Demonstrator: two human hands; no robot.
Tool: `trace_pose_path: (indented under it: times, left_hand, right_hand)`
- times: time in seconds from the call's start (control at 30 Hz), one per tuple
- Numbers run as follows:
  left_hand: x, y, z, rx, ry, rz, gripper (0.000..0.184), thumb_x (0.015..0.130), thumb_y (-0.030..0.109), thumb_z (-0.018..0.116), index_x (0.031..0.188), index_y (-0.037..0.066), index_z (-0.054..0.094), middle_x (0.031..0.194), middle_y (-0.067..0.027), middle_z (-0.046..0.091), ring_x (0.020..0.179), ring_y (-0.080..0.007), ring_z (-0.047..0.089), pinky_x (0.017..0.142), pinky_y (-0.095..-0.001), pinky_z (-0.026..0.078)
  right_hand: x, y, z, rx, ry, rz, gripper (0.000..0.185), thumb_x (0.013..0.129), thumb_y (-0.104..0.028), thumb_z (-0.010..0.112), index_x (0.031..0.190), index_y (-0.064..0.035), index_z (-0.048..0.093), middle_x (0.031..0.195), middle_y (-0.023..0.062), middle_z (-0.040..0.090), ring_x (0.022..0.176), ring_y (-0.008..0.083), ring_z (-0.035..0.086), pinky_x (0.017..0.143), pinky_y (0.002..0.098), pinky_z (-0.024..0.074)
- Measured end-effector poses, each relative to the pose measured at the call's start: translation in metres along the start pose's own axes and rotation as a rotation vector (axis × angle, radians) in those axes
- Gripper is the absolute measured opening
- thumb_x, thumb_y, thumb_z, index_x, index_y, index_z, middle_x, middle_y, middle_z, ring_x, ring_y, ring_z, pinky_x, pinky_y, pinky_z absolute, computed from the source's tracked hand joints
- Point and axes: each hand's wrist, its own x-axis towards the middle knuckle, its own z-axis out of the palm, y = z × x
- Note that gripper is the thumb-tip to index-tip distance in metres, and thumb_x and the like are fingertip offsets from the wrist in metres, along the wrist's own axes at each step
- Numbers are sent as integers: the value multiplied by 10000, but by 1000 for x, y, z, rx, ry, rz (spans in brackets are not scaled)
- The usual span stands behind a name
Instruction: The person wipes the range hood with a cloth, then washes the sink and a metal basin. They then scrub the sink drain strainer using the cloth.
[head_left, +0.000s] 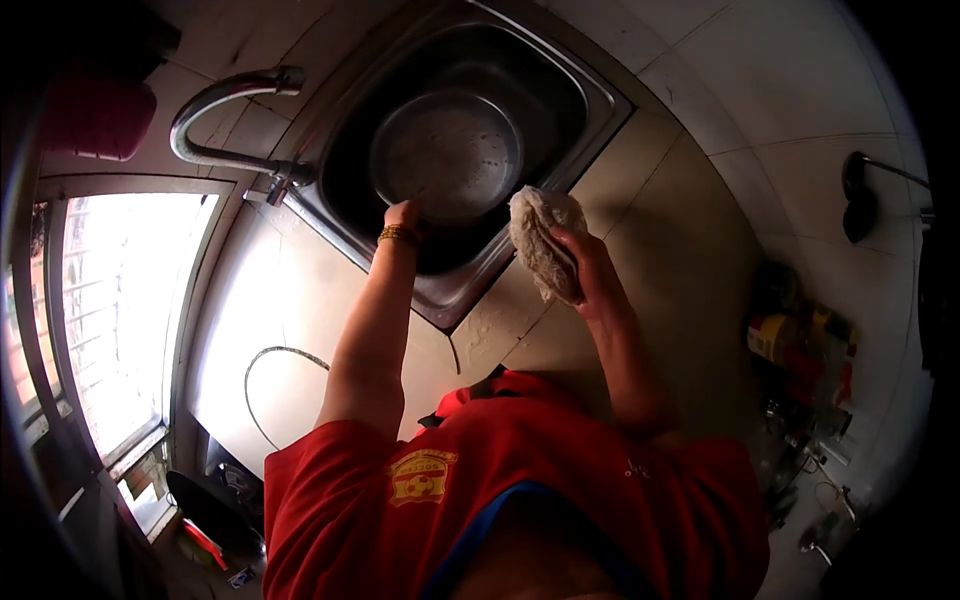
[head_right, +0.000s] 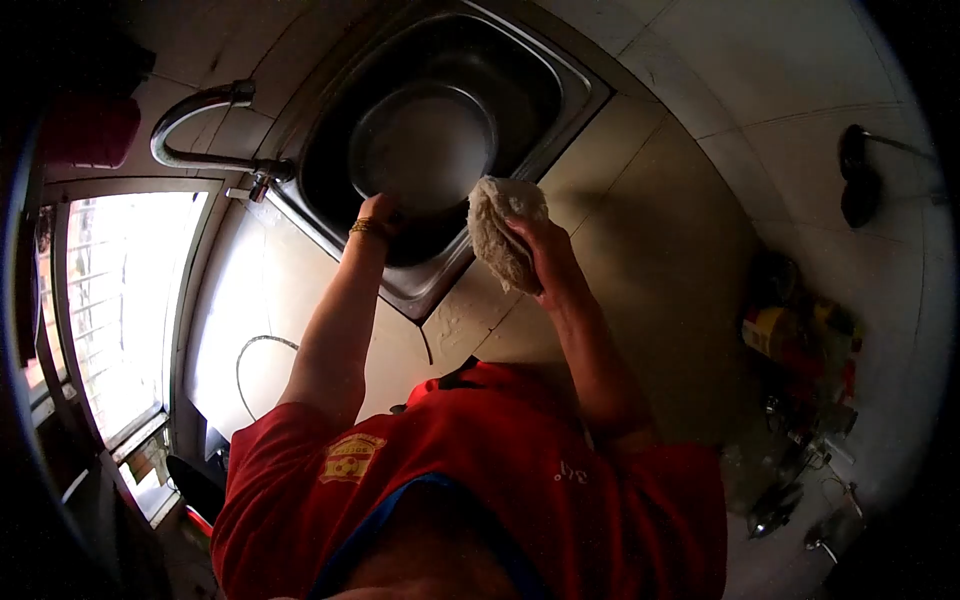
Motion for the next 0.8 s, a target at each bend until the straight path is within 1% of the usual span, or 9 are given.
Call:
trace_pose_path:
  times: [0.13, 0.2, 0.27, 0.3, 0.33, 0.43, 0.57, 0.7, 0.8]
  left_hand:
    - [-19, 20, 12, -209, -167, -250, 119, 780, 51, 449, 883, 7, 489, 786, -145, 512, 758, -327, 596, 450, -297, 479]
    - [-51, 26, 22, -281, -142, -259, 156, 777, -6, 400, 924, -42, 433, 840, -208, 508, 694, -353, 582, 405, -239, 434]
    - [-26, 15, 15, -358, -356, -412, 156, 795, -8, 383, 945, -50, 387, 868, -267, 528, 661, -348, 588, 371, -220, 385]
    - [-25, 6, 14, -271, -393, -301, 179, 812, 10, 377, 982, -46, 378, 964, -344, 532, 573, -269, 575, 349, -204, 346]
    - [-21, -1, 18, -242, -370, -331, 281, 844, 70, 399, 1104, -37, 384, 1205, -318, 438, 447, -97, 420, 347, -161, 314]
    - [-62, 3, 40, -507, -508, -399, 235, 841, 77, 407, 1059, -2, 444, 1143, -287, 505, 444, -83, 411, 335, -150, 311]
    - [-126, 8, 80, -607, -413, -208, 118, 866, 187, 435, 877, 86, 495, 723, -54, 513, 403, -102, 326, 327, -189, 287]
    - [-96, -9, 87, -555, -566, -58, 81, 834, 167, 518, 786, 105, 537, 676, 5, 516, 468, -116, 414, 388, -190, 326]
    - [-78, 1, 76, -121, -578, 362, 79, 785, 82, 522, 796, 52, 593, 755, -17, 583, 617, -129, 544, 496, -235, 412]
  right_hand:
    - [-8, -2, -18, 119, -64, -56, 328, 860, -275, 529, 1014, 11, 571, 806, 66, 625, 656, 142, 609, 553, 283, 516]
    - [-6, 1, -25, 97, -55, -56, 320, 864, -276, 526, 1002, 9, 578, 819, 67, 624, 658, 137, 606, 552, 282, 514]
    - [-7, 1, -25, 119, -72, -72, 325, 865, -280, 525, 1006, 9, 576, 832, 77, 623, 661, 139, 604, 549, 284, 510]
    - [-12, -2, -23, 120, -25, -78, 320, 865, -278, 523, 1003, 6, 579, 835, 79, 622, 670, 139, 605, 549, 286, 509]
    - [-15, -3, -23, 119, 22, -84, 316, 865, -277, 521, 1000, 3, 582, 839, 82, 621, 679, 139, 605, 550, 288, 507]
    - [-17, 0, -39, 108, -32, -100, 325, 870, -272, 502, 1040, -1, 562, 870, 91, 617, 713, 155, 606, 570, 307, 508]
    - [-21, 6, -52, 265, -68, -130, 357, 877, -279, 463, 1119, -20, 508, 937, 106, 605, 763, 204, 603, 597, 341, 505]
    - [-19, 12, -58, 335, -213, -138, 375, 886, -300, 441, 1139, -28, 493, 956, 113, 602, 773, 216, 603, 588, 341, 500]
    - [-30, 8, -47, 291, -59, -118, 385, 891, -308, 434, 1150, -29, 488, 936, 111, 608, 759, 216, 607, 580, 344, 498]
